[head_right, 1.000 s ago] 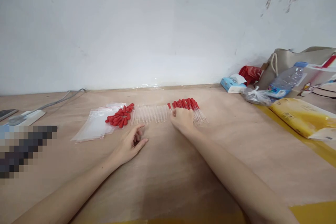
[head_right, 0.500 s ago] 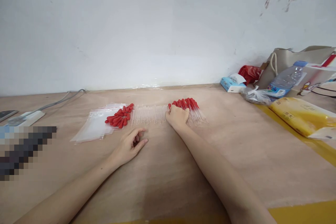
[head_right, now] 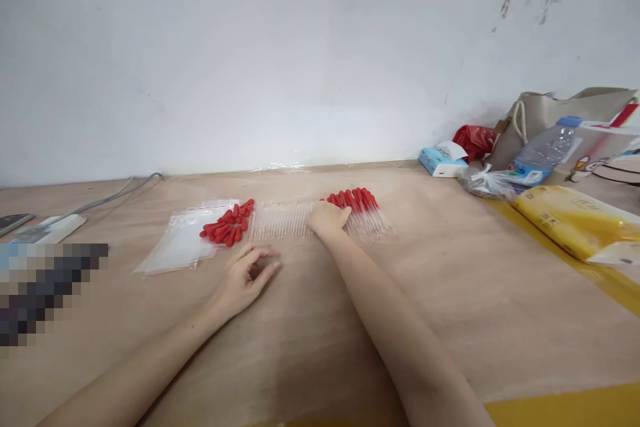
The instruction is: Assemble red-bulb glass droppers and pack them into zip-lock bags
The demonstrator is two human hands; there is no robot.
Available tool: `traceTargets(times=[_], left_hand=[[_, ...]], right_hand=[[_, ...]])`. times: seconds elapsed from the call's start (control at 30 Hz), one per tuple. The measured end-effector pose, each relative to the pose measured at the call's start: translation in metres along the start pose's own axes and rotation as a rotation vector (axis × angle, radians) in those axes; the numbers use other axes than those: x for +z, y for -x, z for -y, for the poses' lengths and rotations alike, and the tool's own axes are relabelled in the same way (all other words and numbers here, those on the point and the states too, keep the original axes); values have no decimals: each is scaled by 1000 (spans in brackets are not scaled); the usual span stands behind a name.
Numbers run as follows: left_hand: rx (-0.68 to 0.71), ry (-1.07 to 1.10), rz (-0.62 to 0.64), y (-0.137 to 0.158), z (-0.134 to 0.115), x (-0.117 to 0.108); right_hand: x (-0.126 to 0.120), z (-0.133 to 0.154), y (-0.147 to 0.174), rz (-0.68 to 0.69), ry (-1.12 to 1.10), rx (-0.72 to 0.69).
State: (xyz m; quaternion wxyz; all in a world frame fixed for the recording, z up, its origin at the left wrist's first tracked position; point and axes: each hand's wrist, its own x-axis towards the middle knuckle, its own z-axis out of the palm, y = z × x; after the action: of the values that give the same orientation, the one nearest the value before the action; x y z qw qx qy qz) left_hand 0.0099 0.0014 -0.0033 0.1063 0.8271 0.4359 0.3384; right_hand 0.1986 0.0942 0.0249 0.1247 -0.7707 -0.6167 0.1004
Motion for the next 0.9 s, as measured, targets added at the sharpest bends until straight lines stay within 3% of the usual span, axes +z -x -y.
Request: traceTargets(times=[0.17, 0.2, 0.33, 0.4, 0.5, 0.7, 0.9], left_hand=[[-142, -231, -280, -23, 19, -29], [-186, -300, -277, -31, 27, -38], [-450, -573, -198, -68, 59, -62], [-623, -629, -77, -85, 72, -66], [-722, -631, 4, -105, 88, -63], [-811, -610, 126, -122, 101, -57], [-861, -582, 159, -128, 101, -61]], right_hand=[[-11, -17, 13, -27, -48, -98], [-12, -22, 19, -53, -58, -136], [-6, -50, 50, -228, -102, -400], [-1, -63, 63, -308, -110, -547], [5, -77, 76, -389, -114, -682], [10, -85, 78, -451, -197, -678], [15, -87, 76, -487, -240, -671]])
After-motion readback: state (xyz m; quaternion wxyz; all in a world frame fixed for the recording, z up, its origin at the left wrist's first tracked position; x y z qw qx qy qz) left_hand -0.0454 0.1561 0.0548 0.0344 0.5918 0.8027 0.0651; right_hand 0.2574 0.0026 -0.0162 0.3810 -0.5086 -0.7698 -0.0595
